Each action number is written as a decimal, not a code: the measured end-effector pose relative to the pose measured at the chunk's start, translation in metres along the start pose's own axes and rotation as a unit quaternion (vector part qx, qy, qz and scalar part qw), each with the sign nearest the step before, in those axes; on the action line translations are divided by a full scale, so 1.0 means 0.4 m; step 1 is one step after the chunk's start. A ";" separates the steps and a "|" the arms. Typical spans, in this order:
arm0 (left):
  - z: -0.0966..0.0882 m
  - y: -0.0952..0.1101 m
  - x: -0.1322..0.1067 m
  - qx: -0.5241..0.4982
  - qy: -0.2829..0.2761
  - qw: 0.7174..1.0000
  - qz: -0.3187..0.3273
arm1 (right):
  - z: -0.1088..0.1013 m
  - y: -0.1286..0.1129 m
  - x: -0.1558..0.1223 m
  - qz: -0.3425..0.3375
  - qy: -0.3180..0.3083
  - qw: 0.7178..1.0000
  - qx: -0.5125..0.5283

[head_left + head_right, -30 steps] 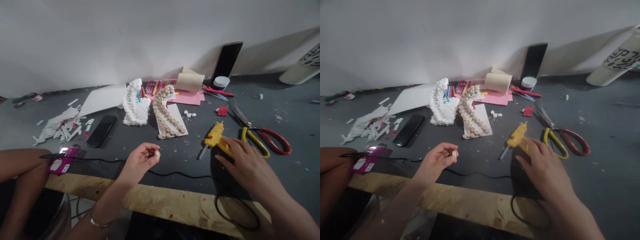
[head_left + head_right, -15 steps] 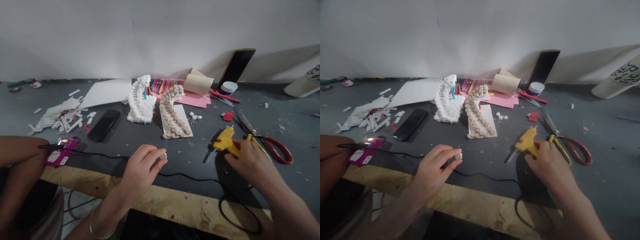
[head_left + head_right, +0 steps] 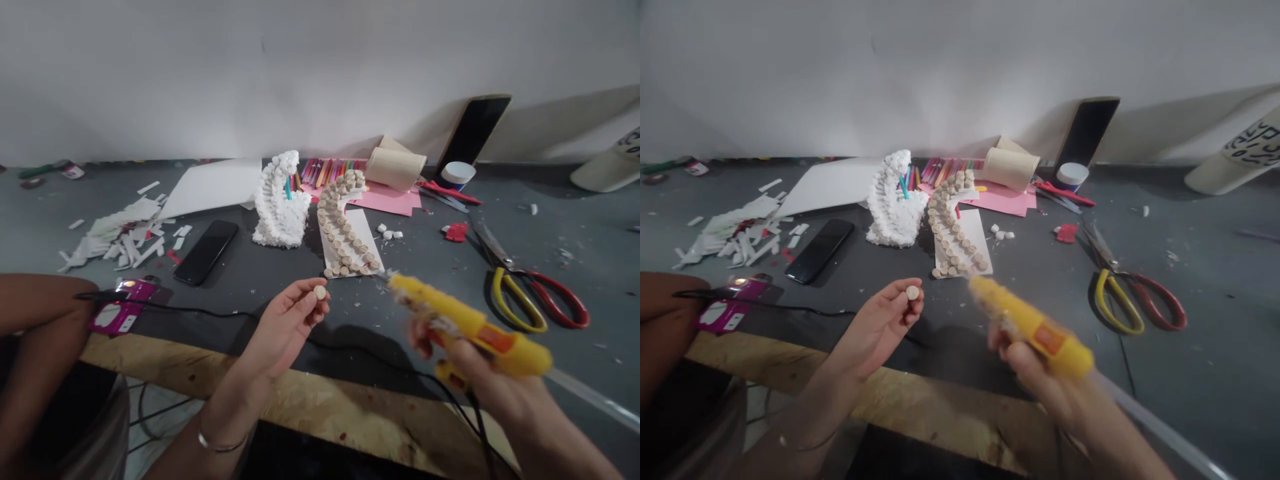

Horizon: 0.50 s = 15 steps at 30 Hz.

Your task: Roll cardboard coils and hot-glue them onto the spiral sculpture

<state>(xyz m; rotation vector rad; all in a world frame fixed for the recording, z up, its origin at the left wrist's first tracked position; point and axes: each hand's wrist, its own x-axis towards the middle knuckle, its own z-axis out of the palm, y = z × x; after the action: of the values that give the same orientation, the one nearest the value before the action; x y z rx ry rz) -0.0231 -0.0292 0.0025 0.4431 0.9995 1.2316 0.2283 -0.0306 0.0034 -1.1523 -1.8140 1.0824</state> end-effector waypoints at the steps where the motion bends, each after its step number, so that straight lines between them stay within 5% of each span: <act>1: 0.001 -0.001 0.000 -0.008 0.001 1.000 -0.001 | 0.017 -0.011 0.004 -0.015 -0.029 0.999 0.025; 5: 0.001 -0.005 -0.003 -0.026 -0.002 1.000 -0.002 | 0.063 -0.027 0.022 -0.047 -0.095 0.993 0.051; 15: 0.021 -0.009 -0.010 -0.035 -0.017 0.999 -0.012 | 0.087 -0.035 0.034 -0.086 -0.074 0.988 -0.108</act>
<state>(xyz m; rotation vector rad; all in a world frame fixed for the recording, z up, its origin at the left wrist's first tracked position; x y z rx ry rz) -0.0141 -0.0322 0.0058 0.3956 0.9288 1.2301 0.1886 -0.0307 0.0044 -1.0365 -2.1466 0.9083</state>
